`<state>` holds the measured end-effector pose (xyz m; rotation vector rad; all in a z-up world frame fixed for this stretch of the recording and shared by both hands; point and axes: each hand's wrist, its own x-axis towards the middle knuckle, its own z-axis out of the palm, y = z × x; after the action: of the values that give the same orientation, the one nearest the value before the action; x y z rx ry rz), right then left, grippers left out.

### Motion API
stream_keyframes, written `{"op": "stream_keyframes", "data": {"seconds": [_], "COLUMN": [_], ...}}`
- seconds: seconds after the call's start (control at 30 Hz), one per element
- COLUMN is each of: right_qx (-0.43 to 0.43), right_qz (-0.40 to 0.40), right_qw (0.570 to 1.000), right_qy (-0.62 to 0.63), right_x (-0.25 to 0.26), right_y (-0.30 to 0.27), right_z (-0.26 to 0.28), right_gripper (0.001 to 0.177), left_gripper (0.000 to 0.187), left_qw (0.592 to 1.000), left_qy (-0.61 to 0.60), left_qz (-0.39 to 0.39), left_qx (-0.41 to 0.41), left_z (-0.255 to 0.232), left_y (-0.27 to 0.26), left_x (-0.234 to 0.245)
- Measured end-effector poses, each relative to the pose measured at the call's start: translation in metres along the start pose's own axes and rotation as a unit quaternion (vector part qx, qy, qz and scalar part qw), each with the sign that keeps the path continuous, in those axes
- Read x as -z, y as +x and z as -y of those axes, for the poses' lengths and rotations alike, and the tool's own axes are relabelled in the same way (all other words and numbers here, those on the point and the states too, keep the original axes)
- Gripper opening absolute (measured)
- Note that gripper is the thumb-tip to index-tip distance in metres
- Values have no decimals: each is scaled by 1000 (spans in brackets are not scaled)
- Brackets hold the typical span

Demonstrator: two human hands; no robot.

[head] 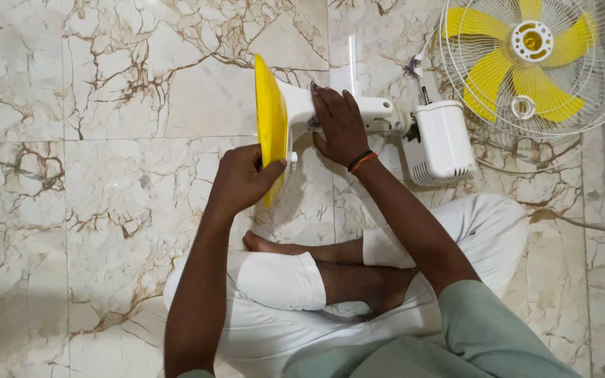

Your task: The person sits on the floor and assembles a table fan. They attach the yellow front grill to the white fan neck and motor housing, then secure the metal safety cage over the blades.

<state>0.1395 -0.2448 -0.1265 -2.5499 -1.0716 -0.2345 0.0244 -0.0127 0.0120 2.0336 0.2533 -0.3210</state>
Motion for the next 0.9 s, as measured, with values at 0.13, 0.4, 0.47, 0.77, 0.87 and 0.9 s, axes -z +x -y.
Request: {"op": "stream_keyframes", "data": {"seconds": [0.13,0.4,0.47,0.77,0.87,0.9], "right_qx": [-19,-63,-66,-55,-63,-71], "right_qz": [-40,-39,-50,-70,-60,-54], "right_qw": [999,997,997,995,994,993], "right_qy": [-18,5,4,-38,-72,-82], "right_x": [-15,-33,-35,-41,-36,-32], "right_y": [1,13,14,9,5,5], "right_z": [-2,-6,-4,-7,-16,-20], "right_gripper": [89,90,91,91,90,89], "left_gripper": [36,46,47,48,46,47], "left_qw": [997,987,986,981,979,979], "left_qy": [-37,39,41,-86,-108,-107], "left_qz": [-54,-144,-156,-175,-173,-173], "left_qx": [-31,-59,-46,-3,-7,-3], "left_z": [-17,-20,-19,-16,-15,-16], "left_y": [22,80,91,112,108,107], "left_x": [-3,5,7,4,1,1]}}
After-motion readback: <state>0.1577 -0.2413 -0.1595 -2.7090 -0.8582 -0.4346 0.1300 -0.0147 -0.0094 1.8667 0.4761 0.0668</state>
